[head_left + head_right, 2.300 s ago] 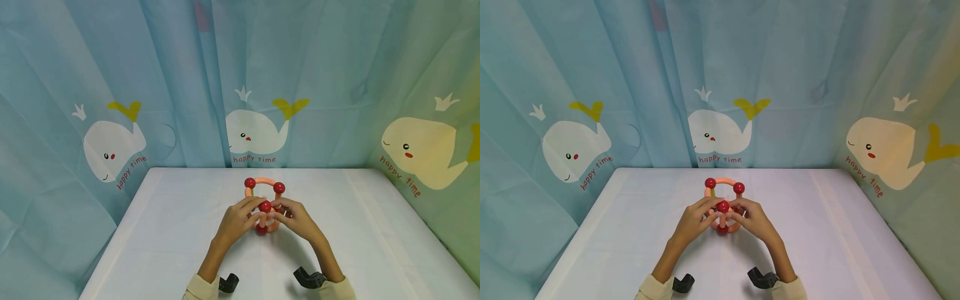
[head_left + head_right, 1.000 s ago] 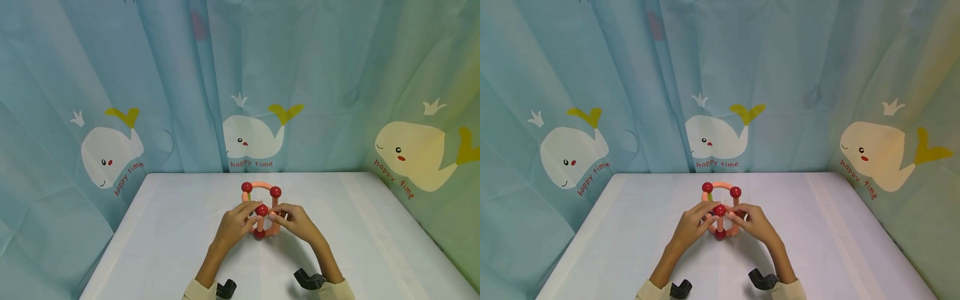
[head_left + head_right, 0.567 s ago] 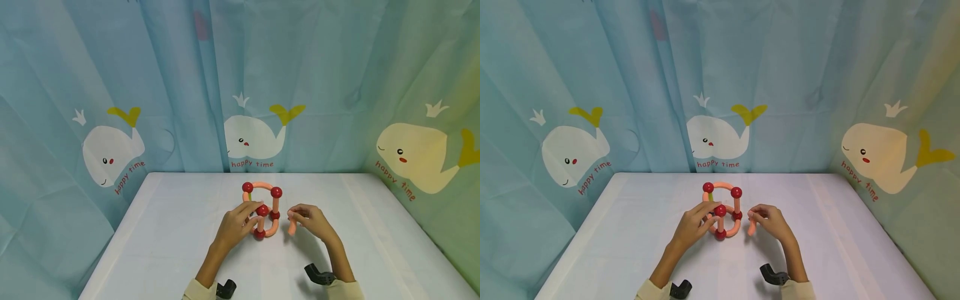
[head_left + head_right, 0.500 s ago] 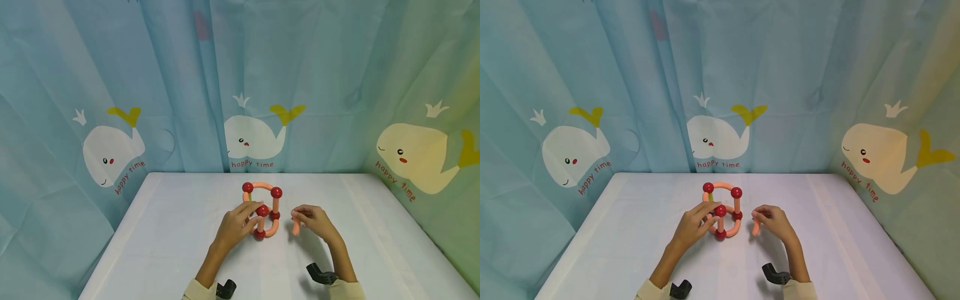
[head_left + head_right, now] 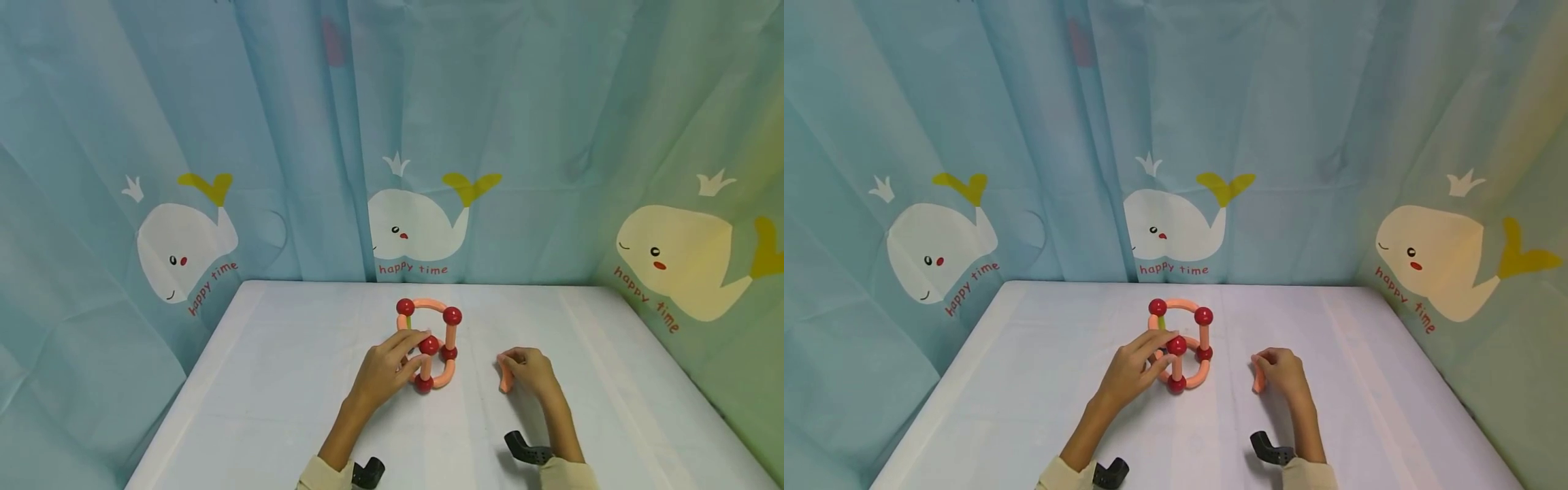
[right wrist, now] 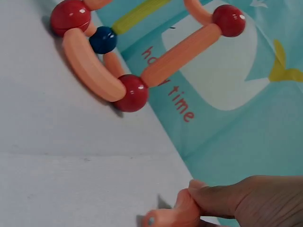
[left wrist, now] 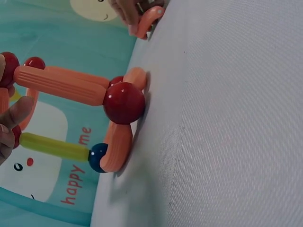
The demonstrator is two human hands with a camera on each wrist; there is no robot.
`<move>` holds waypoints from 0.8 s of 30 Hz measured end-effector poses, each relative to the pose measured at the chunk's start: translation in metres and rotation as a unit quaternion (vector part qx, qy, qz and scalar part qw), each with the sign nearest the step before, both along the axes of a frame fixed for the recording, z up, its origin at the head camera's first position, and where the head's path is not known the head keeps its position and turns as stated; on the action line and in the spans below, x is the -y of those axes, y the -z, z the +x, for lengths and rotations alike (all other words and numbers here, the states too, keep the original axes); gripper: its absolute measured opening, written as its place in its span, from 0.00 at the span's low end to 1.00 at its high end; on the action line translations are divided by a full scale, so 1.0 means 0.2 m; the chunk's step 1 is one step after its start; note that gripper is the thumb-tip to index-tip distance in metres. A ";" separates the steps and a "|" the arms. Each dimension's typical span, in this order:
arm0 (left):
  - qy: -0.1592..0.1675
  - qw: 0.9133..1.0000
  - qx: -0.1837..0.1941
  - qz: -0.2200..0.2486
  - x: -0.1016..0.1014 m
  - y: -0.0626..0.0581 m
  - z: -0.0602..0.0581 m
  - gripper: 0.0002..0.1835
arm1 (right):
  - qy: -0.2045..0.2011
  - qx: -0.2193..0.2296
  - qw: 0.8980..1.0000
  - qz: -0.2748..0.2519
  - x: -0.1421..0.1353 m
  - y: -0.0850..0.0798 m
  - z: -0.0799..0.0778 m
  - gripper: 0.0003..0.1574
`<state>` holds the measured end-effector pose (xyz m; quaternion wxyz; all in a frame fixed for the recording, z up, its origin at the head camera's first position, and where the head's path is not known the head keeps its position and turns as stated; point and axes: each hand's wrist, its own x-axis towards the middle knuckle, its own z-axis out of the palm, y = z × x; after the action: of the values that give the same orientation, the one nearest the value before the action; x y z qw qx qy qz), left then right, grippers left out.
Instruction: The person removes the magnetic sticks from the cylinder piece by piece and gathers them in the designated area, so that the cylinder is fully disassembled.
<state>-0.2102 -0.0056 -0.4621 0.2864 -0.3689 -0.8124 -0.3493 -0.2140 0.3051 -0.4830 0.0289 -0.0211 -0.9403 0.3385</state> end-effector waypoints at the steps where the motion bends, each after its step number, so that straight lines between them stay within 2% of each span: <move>1: 0.001 1.000 0.000 0.000 0.00 0.00 0.00 0.23 | 0.005 -0.006 1.000 0.004 0.00 0.01 0.00 0.15; 7: 0.002 1.000 -0.005 0.006 0.00 0.00 0.00 0.23 | 0.014 -0.025 0.999 0.021 0.01 0.02 0.00 0.13; 14: -0.002 1.000 -0.011 0.002 0.00 0.00 0.00 0.23 | 0.008 0.041 0.999 0.024 0.00 -0.04 0.02 0.15; 16: -0.002 1.000 -0.011 0.002 0.00 0.00 0.00 0.23 | 0.011 0.048 0.999 0.023 0.01 -0.04 0.03 0.16; 24: 0.002 1.000 -0.014 0.004 0.00 0.00 0.00 0.23 | 0.092 0.031 0.995 0.014 0.01 -0.03 0.03 0.19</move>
<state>-0.2109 -0.0054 -0.4629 0.2990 -0.3738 -0.8061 -0.3481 -0.2072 0.3040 -0.4768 0.0305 -0.1173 -0.9394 0.3205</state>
